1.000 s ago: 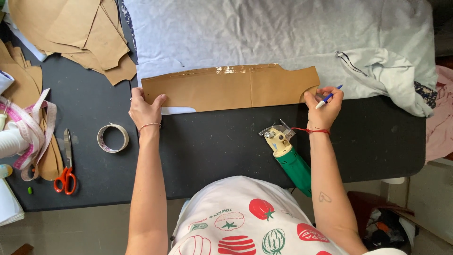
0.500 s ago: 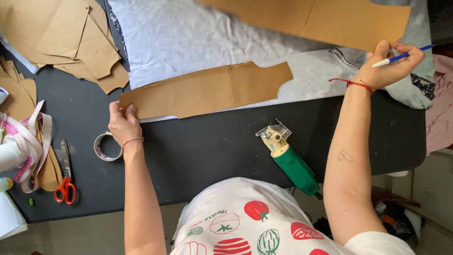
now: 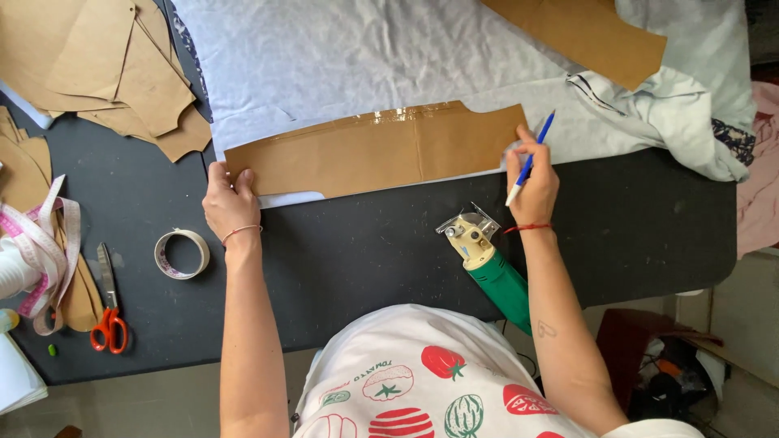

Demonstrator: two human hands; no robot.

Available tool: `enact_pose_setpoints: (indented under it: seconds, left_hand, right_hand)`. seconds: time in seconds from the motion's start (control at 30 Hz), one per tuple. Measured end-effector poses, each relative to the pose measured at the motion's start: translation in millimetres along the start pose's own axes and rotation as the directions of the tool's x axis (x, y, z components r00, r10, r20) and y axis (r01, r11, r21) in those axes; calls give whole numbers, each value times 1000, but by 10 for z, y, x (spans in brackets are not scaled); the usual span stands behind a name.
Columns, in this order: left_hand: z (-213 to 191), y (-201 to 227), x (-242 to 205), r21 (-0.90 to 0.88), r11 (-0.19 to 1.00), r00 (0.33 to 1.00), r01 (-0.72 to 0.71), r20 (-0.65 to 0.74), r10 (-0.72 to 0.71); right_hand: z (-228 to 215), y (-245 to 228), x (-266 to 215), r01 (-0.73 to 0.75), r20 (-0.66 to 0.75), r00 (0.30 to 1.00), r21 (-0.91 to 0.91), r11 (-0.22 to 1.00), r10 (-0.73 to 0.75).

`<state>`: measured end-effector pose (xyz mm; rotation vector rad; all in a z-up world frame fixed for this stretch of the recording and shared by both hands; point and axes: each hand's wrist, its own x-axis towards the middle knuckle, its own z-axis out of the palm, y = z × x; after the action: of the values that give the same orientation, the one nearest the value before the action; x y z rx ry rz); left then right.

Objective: The person uses a green electric rotary cutter to cut a piece of white fabric on a black table. They then place a cardboard pattern on the fabric, trace its outline with a blue pen, and cut the fabric along the traced lines. The person also handles a piece of patterned fabric and uses a roll of tape.

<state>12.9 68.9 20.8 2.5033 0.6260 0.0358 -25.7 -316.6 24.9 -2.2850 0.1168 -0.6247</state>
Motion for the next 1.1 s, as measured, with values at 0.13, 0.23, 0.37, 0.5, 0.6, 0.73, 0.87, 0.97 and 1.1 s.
enact_pose_setpoints:
  seconds: [0.13, 0.23, 0.37, 0.5, 0.6, 0.73, 0.87, 0.97, 1.1]
  left_hand:
    - [10, -15, 11, 33, 999, 1000, -23, 13, 22]
    - [-6, -6, 12, 47, 998, 999, -31, 25, 29]
    - [0, 13, 6, 111, 994, 1000, -10, 21, 8]
    - [11, 22, 13, 138, 990, 1000, 12, 20, -15]
    - [-8, 71, 1, 143, 989, 999, 36, 26, -40]
    - [33, 26, -10, 154, 987, 999, 42, 12, -45]
    - [94, -95, 39, 199, 977, 997, 73, 2, -75]
    - [142, -119, 71, 219, 973, 997, 74, 3, -76]
    - [112, -19, 47, 225, 973, 998, 51, 7, -54]
  right_hand:
    - [17, 31, -128, 103, 14, 995, -100, 990, -102]
    - [-2, 26, -168, 140, -1, 990, -119, 983, -142]
    - [-21, 38, -114, 186, 75, 981, -136, 973, -177]
    - [7, 145, -168, 175, 247, 961, -174, 969, -129]
    - [-23, 136, -212, 159, 268, 957, -183, 970, -106]
    - [-15, 145, -218, 169, 274, 955, -197, 966, -111]
    - [-9, 144, -183, 183, 289, 950, -196, 963, -122]
    - [-19, 158, -182, 188, 284, 951, -204, 961, -126]
    - [-21, 198, -179, 182, 260, 957, -203, 962, -126]
